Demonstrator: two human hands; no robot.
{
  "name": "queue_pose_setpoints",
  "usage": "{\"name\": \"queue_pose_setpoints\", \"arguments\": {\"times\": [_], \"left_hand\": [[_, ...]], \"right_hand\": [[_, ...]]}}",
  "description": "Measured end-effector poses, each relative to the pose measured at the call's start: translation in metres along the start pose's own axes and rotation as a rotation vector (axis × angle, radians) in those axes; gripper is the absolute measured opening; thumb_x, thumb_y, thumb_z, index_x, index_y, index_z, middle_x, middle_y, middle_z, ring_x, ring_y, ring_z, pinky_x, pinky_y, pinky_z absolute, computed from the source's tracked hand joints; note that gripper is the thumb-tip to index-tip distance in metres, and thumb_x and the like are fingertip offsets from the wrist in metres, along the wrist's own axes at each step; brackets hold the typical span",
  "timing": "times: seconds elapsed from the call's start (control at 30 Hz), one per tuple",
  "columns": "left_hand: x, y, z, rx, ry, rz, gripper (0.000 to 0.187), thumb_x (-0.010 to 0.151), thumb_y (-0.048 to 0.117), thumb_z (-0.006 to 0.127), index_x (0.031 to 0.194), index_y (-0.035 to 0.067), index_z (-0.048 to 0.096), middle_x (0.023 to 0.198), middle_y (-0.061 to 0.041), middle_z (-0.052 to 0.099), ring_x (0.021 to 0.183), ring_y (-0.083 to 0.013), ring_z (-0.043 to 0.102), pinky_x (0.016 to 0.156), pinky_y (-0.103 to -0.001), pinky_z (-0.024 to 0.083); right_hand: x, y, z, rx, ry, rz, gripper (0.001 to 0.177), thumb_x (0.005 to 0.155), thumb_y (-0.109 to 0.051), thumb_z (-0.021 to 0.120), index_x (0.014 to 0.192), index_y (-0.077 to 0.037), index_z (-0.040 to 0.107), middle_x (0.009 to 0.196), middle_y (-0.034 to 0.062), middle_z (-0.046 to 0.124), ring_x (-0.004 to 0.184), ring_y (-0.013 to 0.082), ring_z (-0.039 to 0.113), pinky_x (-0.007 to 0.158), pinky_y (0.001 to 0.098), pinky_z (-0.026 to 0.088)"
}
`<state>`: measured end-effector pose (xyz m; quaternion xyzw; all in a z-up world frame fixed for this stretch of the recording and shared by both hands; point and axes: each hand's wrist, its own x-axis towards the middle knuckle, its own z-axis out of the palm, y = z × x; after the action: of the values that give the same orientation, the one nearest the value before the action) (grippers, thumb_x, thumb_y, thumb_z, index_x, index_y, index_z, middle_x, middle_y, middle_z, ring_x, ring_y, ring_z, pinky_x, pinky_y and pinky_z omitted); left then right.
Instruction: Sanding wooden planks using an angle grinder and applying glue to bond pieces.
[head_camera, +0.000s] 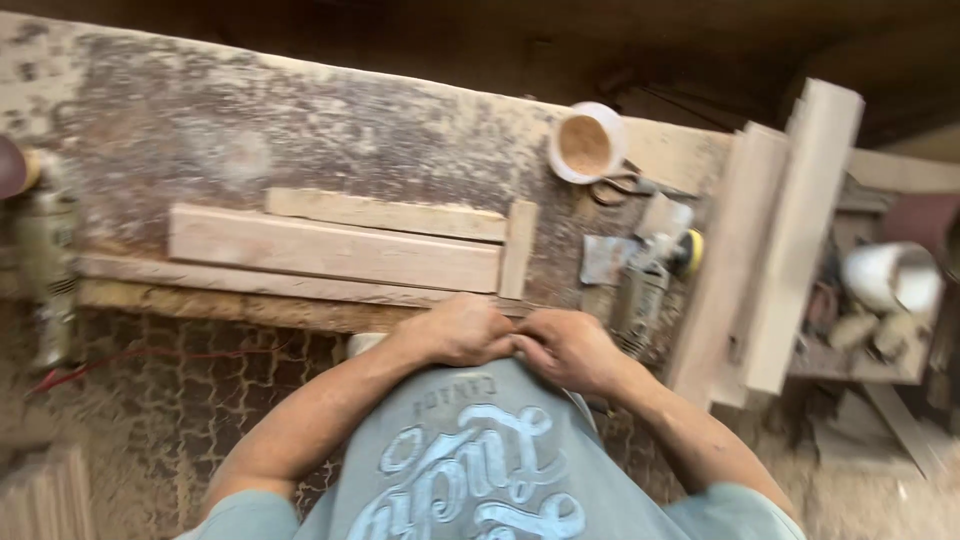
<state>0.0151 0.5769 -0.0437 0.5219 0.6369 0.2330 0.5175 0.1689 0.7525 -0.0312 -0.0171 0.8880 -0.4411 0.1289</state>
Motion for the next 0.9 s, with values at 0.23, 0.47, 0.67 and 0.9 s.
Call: {"name": "queue_pose_setpoints", "arguments": {"times": [0.23,0.47,0.67,0.9], "left_hand": [[0.005,-0.020,0.022,0.188,0.119,0.058,0.039,0.088,0.041,0.047,0.080,0.010,0.069,0.080,-0.020,0.074,0.086,-0.0396,0.075,0.079,-0.055,0.058],[0.007,-0.023,0.038,0.279,0.042,0.079,0.042,0.105,0.039,0.039,0.072,0.018,0.056,0.060,0.000,0.059,0.049,-0.0145,0.056,0.053,-0.031,0.057],[0.003,-0.030,0.055,0.289,0.212,0.231,0.050,0.101,0.046,0.029,0.062,0.020,0.046,0.051,0.002,0.050,0.043,-0.0156,0.048,0.048,-0.033,0.051],[-0.056,-0.047,0.041,-0.291,0.499,0.110,0.042,0.096,0.034,0.055,0.063,0.009,0.047,0.054,0.002,0.043,0.048,-0.0186,0.037,0.047,-0.036,0.037]], "right_hand": [[0.007,-0.004,0.010,-0.308,-0.094,0.057,0.018,0.092,-0.039,0.063,0.100,-0.025,0.070,0.084,0.0003,0.071,0.083,0.0258,0.075,0.064,0.0401,0.060],[0.015,-0.011,0.001,-0.555,-0.182,-0.155,0.017,0.091,-0.029,0.062,0.082,-0.015,0.063,0.070,-0.0007,0.060,0.057,0.0157,0.057,0.049,0.0296,0.050],[0.002,-0.002,-0.007,-0.698,-0.244,-0.306,0.020,0.093,-0.030,0.061,0.080,-0.017,0.054,0.070,-0.0018,0.053,0.058,0.0138,0.049,0.049,0.0298,0.047],[-0.013,-0.053,-0.103,-0.496,0.282,-0.088,0.017,0.079,0.004,0.073,0.095,0.000,0.074,0.085,0.0090,0.075,0.061,0.0139,0.064,0.054,0.0255,0.052]]}}
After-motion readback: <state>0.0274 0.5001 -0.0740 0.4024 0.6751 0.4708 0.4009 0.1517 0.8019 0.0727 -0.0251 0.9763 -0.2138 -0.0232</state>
